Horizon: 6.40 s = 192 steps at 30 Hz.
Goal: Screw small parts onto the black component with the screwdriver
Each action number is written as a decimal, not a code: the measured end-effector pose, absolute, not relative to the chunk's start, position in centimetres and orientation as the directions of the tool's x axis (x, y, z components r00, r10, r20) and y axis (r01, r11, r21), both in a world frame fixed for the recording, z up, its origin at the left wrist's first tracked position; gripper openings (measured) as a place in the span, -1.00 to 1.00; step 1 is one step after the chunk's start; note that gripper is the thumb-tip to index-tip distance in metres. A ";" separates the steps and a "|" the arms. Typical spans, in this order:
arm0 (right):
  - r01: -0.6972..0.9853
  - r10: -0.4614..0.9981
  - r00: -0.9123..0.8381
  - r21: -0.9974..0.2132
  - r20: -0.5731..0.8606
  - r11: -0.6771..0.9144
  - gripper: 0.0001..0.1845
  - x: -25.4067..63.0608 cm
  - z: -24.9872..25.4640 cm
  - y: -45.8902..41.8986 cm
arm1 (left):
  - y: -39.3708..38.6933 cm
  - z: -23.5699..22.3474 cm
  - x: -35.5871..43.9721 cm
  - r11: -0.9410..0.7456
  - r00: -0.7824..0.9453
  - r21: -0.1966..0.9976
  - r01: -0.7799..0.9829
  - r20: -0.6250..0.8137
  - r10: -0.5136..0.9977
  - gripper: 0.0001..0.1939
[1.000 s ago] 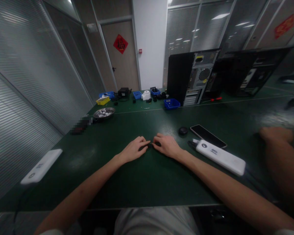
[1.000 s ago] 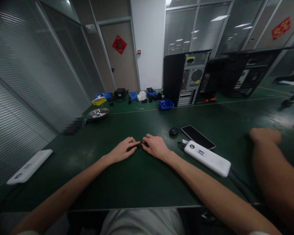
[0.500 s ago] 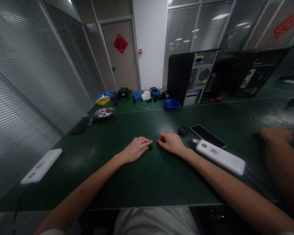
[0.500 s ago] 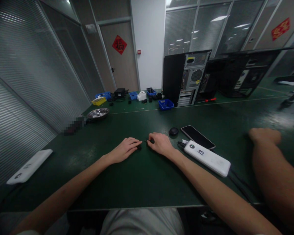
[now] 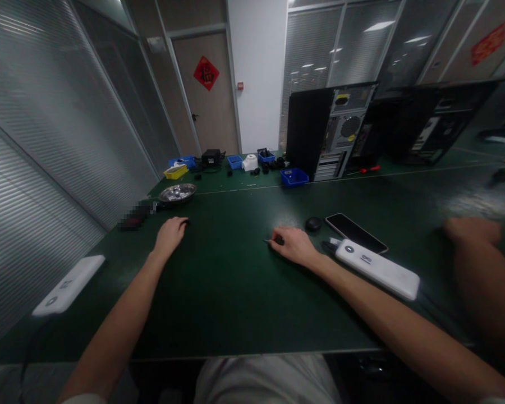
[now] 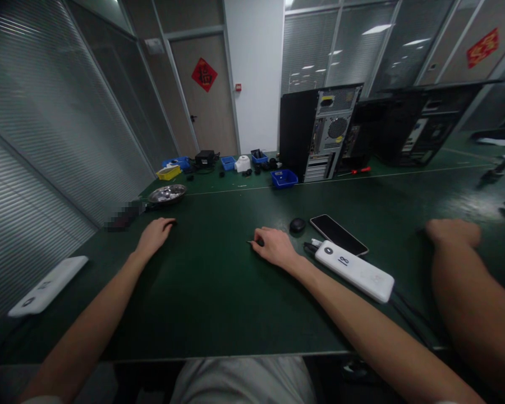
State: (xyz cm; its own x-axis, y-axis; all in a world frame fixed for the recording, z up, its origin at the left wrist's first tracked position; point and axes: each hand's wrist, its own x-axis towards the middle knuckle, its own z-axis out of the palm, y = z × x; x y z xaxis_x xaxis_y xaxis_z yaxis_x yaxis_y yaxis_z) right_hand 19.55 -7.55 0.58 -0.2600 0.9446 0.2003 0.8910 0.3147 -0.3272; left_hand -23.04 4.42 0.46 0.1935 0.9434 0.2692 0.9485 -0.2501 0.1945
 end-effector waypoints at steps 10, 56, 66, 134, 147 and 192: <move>0.888 0.946 -0.269 -0.332 0.183 0.317 -0.76 19.4 1.1 -7.8 | 6.2 -1.7 -32.8 0.347 -0.397 0.196 0.917 0.377 0.837 -0.58; 0.888 0.938 -0.277 -0.317 0.208 0.333 -0.80 19.4 0.7 -7.7 | 5.1 0.1 -31.0 0.309 -0.330 0.117 0.944 0.403 0.854 -0.65; 0.883 0.933 -0.289 -0.318 0.213 0.346 -0.80 19.5 0.7 -7.7 | 3.0 3.5 -21.4 -0.175 0.078 0.150 0.973 0.504 0.860 -0.60; 0.749 0.833 -0.492 -0.366 0.253 0.553 -0.80 18.3 0.5 -8.5 | -4.5 -0.1 -7.5 -0.781 0.755 0.502 0.371 0.327 0.569 -0.73; 0.744 0.822 -0.507 -0.349 0.260 0.570 -0.83 17.5 0.5 -8.6 | -4.5 -0.1 -7.3 -0.782 0.747 0.497 0.377 0.335 0.574 -0.72; 0.904 0.930 -0.295 -0.251 0.218 0.345 -0.79 18.7 0.7 -7.8 | -4.5 0.2 -6.9 -0.826 0.780 0.365 0.431 0.310 0.544 -0.61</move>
State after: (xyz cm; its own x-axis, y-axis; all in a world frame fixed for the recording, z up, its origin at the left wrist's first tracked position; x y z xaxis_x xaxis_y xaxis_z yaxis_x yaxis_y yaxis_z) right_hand 18.66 -7.84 0.74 -0.2947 0.9303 0.2185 0.9042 0.3454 -0.2513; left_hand -6.95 -4.49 0.21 0.7798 0.5439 0.3099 0.4309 -0.8255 0.3645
